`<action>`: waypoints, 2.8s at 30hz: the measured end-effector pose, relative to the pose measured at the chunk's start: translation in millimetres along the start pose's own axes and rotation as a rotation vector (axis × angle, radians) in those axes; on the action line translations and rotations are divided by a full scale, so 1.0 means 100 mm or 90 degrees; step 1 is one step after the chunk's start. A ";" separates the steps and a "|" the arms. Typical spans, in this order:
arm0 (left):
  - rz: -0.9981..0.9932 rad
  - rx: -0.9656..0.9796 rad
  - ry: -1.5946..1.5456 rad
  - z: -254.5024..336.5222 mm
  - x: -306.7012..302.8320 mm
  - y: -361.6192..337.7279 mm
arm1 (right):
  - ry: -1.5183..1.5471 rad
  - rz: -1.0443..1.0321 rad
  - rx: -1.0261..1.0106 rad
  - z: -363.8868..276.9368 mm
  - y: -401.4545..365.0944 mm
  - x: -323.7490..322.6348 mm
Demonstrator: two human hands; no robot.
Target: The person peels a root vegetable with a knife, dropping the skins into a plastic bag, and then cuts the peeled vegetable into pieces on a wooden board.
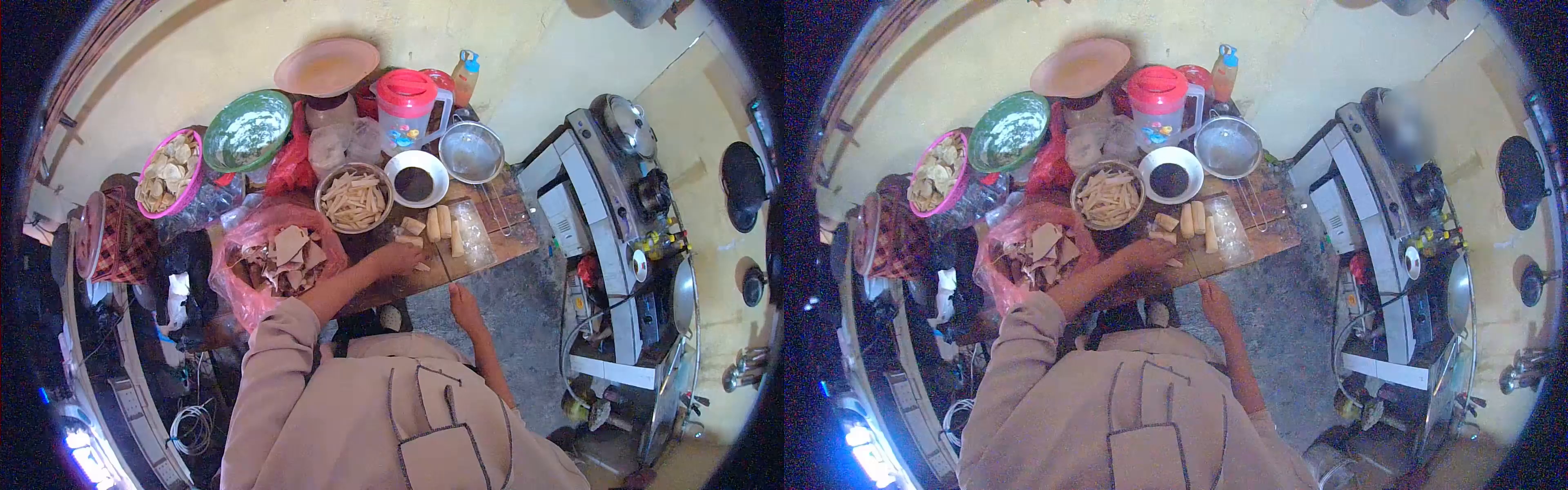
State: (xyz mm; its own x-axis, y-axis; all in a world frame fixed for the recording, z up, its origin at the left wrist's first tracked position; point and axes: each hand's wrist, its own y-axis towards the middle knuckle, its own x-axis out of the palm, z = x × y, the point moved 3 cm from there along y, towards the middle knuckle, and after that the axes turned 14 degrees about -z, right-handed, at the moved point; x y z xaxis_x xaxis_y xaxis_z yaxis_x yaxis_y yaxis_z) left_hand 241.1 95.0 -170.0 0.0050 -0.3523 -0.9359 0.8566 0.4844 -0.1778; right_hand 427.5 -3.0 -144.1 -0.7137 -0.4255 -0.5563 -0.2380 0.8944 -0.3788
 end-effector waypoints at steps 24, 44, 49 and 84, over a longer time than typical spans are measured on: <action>0.177 -0.489 -0.015 -1.20 -1.28 -0.93 | 0.000 -0.034 -0.001 0.00 -0.03 0.07; 0.113 -0.462 -0.134 0.10 -0.28 -0.04 | -0.005 0.039 0.043 0.11 -0.09 0.09; 0.137 -0.416 -0.235 0.15 -0.24 -0.22 | -0.052 0.005 0.076 0.11 0.05 0.35; 0.227 -0.390 0.031 0.43 0.00 -0.49 | -0.062 -0.069 0.032 -0.48 0.35 0.56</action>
State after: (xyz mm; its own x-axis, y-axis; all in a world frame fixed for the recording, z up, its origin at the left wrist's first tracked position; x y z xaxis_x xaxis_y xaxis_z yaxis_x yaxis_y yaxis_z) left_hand 221.1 37.0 -148.6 0.1967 -0.0592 -0.9787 0.3628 0.9317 0.0166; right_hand 348.2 11.0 -153.0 -0.6173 -0.5330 -0.5786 -0.2752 0.8354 -0.4759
